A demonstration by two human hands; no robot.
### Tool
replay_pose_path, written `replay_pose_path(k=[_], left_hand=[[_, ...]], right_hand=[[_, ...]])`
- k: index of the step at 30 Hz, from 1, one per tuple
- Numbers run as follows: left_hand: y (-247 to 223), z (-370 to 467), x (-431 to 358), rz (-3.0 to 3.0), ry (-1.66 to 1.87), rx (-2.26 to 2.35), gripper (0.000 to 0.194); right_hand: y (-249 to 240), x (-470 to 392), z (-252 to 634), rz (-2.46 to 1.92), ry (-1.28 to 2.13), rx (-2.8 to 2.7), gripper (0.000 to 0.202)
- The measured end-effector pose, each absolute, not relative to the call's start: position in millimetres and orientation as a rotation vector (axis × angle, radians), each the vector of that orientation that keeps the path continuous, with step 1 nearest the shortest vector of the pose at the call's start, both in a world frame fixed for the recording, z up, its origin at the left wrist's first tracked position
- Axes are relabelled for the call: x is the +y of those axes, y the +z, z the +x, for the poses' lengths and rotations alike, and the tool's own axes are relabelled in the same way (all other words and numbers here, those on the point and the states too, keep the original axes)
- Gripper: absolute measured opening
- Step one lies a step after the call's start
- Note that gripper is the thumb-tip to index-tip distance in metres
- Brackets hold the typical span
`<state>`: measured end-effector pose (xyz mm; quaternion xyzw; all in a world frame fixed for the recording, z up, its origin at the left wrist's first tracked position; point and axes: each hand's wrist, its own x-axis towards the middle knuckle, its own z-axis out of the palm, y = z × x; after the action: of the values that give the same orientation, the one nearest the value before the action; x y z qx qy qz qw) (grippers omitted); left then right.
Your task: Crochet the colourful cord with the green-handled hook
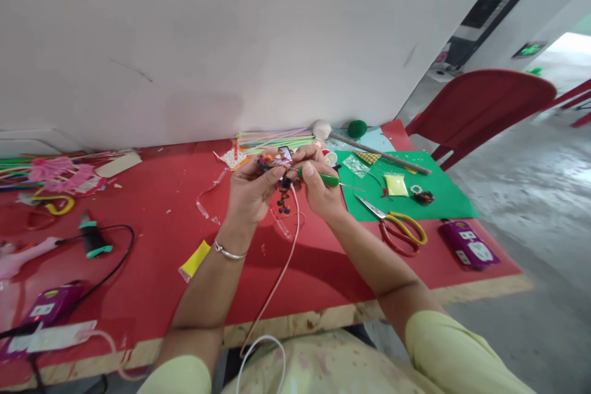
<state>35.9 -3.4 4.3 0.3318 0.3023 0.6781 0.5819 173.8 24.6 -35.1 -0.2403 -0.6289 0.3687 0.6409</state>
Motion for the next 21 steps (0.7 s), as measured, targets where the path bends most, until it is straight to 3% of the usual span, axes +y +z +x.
replay_pose_path(k=[7, 16, 21], left_hand=[[-1, 43, -5, 0.679, 1.542, 0.658, 0.035], [11, 10, -2, 0.745, 1.222, 0.674, 0.034], [13, 2, 0, 0.812, 1.146, 0.686, 0.034]], right_hand=[[-38, 14, 168, -0.658, 0.603, -1.381, 0.049], [-37, 44, 199, -0.467, 0.662, -1.697, 0.051], [-23, 45, 210, -0.403, 0.574, -1.857, 0.041]])
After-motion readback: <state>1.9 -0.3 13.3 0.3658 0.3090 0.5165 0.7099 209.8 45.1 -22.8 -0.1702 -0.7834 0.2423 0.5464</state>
